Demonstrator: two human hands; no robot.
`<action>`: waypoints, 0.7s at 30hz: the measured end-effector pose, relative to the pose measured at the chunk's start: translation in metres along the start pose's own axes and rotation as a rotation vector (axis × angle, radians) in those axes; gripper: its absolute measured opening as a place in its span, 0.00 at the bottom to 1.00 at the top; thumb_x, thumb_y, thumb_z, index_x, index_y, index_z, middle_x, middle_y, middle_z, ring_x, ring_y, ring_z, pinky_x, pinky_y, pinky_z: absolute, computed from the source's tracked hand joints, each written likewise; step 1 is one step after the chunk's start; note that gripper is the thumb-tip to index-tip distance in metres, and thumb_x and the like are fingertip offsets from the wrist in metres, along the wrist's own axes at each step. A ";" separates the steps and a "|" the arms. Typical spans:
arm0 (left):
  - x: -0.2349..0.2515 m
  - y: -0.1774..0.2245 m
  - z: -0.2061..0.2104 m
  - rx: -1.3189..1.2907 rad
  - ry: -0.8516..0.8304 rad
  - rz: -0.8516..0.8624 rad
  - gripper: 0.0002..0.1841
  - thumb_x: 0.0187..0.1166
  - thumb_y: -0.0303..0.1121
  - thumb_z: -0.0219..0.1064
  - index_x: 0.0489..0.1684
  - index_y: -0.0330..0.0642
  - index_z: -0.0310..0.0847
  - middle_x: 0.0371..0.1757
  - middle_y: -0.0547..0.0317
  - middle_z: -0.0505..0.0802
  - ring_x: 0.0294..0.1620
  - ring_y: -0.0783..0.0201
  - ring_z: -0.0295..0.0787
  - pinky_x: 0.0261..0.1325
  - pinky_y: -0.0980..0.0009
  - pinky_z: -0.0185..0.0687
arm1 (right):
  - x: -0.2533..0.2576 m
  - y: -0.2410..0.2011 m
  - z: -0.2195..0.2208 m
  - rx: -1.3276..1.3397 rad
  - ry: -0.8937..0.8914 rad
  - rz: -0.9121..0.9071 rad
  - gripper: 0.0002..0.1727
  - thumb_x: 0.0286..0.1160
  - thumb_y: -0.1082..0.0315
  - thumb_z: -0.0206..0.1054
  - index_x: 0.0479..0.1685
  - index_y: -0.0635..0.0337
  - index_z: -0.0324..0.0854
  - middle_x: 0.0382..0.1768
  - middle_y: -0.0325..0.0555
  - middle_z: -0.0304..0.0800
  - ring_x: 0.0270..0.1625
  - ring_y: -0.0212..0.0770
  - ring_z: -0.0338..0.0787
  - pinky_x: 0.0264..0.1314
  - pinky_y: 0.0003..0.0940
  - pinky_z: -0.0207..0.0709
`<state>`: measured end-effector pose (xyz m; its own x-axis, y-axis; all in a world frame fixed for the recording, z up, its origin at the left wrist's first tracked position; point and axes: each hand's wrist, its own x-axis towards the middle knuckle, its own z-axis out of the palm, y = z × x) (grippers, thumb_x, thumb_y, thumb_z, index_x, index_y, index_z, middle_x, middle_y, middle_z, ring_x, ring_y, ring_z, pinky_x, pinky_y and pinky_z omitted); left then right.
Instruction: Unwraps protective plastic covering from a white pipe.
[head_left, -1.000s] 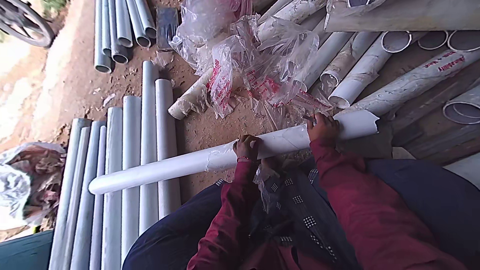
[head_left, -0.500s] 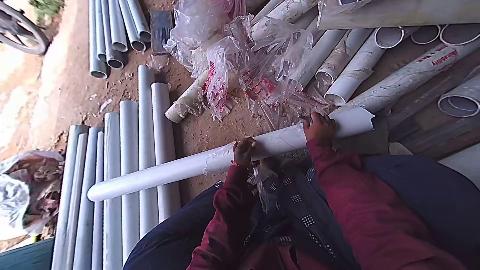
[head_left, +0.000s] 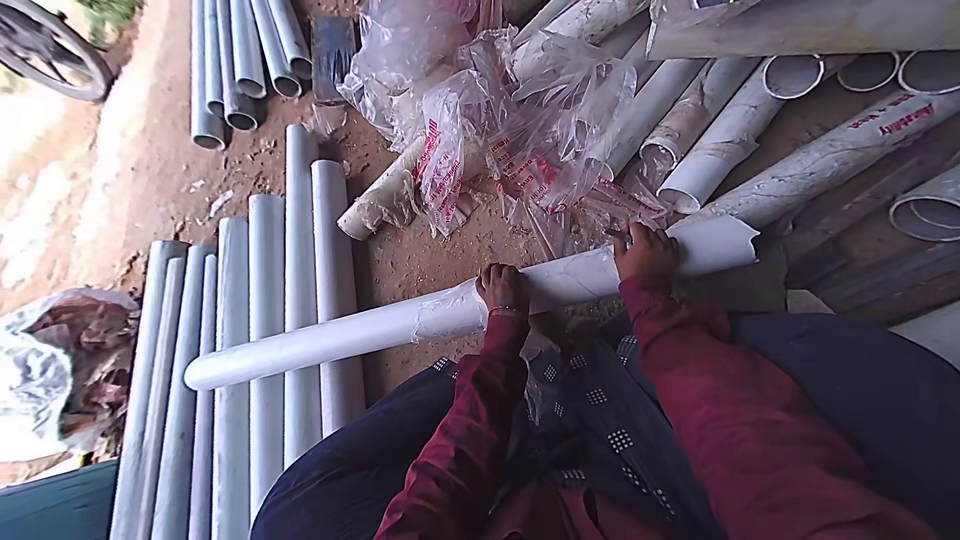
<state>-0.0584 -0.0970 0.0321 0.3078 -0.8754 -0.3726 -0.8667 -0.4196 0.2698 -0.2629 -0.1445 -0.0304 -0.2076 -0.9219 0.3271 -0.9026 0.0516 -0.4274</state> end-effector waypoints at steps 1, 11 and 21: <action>0.002 -0.007 0.002 -0.090 0.001 0.038 0.15 0.88 0.32 0.60 0.62 0.33 0.87 0.75 0.38 0.84 0.86 0.40 0.67 0.89 0.38 0.45 | 0.000 0.000 0.000 0.009 0.001 0.002 0.14 0.75 0.64 0.72 0.38 0.71 0.88 0.36 0.66 0.94 0.45 0.69 0.93 0.46 0.64 0.77; 0.004 -0.074 0.009 -0.324 0.255 0.309 0.21 0.82 0.35 0.68 0.69 0.31 0.83 0.77 0.37 0.83 0.85 0.40 0.70 0.89 0.40 0.53 | 0.004 -0.001 -0.001 0.013 -0.036 0.011 0.13 0.74 0.65 0.72 0.39 0.72 0.88 0.37 0.67 0.94 0.46 0.70 0.92 0.48 0.64 0.76; 0.011 -0.110 -0.041 -0.058 -0.016 0.245 0.15 0.84 0.36 0.68 0.62 0.38 0.90 0.67 0.42 0.91 0.74 0.42 0.83 0.82 0.46 0.70 | 0.010 -0.003 -0.006 0.039 -0.133 0.103 0.16 0.81 0.64 0.67 0.46 0.73 0.88 0.44 0.71 0.94 0.53 0.73 0.92 0.56 0.69 0.74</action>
<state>0.0567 -0.0701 0.0351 0.0843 -0.9492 -0.3033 -0.8907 -0.2083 0.4041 -0.2644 -0.1518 -0.0208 -0.2439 -0.9554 0.1666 -0.8635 0.1357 -0.4858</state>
